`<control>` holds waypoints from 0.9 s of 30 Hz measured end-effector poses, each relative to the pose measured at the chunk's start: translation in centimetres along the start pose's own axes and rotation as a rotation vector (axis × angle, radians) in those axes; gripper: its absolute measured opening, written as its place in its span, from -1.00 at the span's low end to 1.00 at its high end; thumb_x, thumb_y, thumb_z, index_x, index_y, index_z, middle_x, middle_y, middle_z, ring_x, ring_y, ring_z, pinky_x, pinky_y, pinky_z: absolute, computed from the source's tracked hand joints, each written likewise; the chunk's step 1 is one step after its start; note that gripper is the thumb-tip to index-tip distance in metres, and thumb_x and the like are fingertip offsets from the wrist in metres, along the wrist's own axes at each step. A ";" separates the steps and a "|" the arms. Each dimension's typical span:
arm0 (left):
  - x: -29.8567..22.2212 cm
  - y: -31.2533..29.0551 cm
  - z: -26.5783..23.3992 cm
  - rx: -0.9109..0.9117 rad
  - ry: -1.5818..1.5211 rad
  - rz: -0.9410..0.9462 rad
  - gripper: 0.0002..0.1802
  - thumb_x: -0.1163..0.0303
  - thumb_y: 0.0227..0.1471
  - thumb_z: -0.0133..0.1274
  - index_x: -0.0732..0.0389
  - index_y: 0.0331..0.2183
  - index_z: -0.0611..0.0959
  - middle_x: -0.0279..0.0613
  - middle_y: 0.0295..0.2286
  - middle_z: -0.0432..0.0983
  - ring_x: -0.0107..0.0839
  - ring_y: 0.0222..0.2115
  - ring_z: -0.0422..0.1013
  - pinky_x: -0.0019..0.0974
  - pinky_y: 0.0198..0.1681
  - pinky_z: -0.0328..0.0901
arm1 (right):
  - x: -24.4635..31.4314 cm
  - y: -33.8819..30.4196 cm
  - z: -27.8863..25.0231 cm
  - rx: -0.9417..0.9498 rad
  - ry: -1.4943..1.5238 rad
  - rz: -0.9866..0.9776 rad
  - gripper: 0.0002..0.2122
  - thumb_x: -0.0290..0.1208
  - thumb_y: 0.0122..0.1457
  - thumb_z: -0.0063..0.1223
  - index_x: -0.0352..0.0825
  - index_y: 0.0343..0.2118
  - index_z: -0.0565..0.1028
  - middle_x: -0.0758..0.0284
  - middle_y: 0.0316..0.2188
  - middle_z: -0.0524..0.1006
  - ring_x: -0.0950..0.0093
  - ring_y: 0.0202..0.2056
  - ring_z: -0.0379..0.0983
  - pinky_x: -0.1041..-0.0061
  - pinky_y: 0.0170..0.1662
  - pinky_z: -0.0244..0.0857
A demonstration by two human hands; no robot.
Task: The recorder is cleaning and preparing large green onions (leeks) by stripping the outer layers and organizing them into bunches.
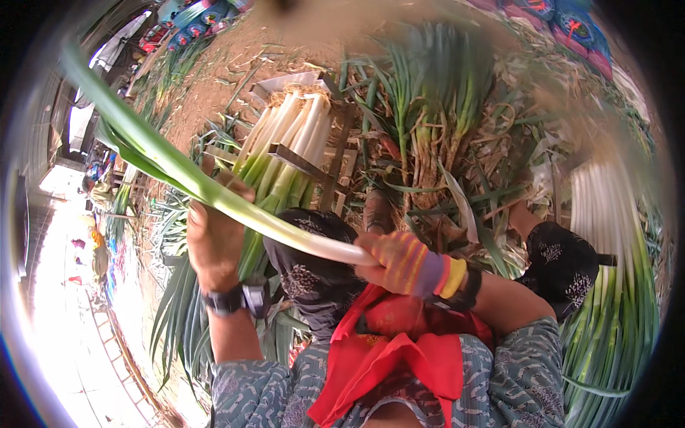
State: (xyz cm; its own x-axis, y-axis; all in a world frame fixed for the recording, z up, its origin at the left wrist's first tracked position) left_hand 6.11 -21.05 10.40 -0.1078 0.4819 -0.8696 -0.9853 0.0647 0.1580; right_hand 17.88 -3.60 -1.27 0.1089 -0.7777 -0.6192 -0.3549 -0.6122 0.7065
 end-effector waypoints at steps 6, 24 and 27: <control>-7.5 -9.0 -2.1 -0.133 1.431 0.428 -0.70 0.36 -0.05 0.09 0.32 -0.27 0.49 -0.12 -0.26 0.39 -0.31 -0.24 0.34 -0.16 -0.08 0.23 | -1.8 10.1 6.8 0.303 1.540 0.360 -0.82 -0.41 -0.08 0.09 -0.28 -0.47 0.31 0.26 -0.70 0.37 0.14 -0.63 0.36 0.23 -0.62 0.20; -1.5 6.4 -21.6 -0.010 2.062 -0.403 -0.54 0.40 -0.10 0.02 0.21 -0.09 0.37 0.14 -0.35 0.47 0.11 -0.31 0.39 0.02 -0.27 0.27 | -0.9 -1.0 22.9 0.639 1.115 0.548 -0.67 -0.23 0.01 0.04 -0.24 -0.18 0.36 0.15 -0.29 0.46 0.13 -0.25 0.39 0.24 -0.14 0.25; 0.9 10.8 -23.5 0.009 2.053 -0.390 -0.53 0.36 -0.10 0.03 0.18 -0.08 0.37 0.15 -0.34 0.47 0.11 -0.27 0.38 0.01 -0.23 0.26 | 1.2 -9.5 23.2 1.015 1.135 0.469 -0.66 -0.25 0.01 0.00 -0.28 -0.15 0.37 0.08 -0.24 0.45 0.10 -0.19 0.36 0.26 -0.10 0.24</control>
State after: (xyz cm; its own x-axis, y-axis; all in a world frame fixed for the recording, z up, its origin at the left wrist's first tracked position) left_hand -7.76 -40.49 0.33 0.0934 -0.9956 0.0072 -0.9879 -0.0936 -0.1233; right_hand -0.11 4.62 -16.69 0.2568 -0.8438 0.4713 -0.9482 -0.3144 -0.0462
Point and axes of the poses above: each hand's wrist, its own y-axis towards the middle knuckle, its own z-axis out of the palm, x = y × z, the point moved 8 cm from there along y, towards the middle knuckle
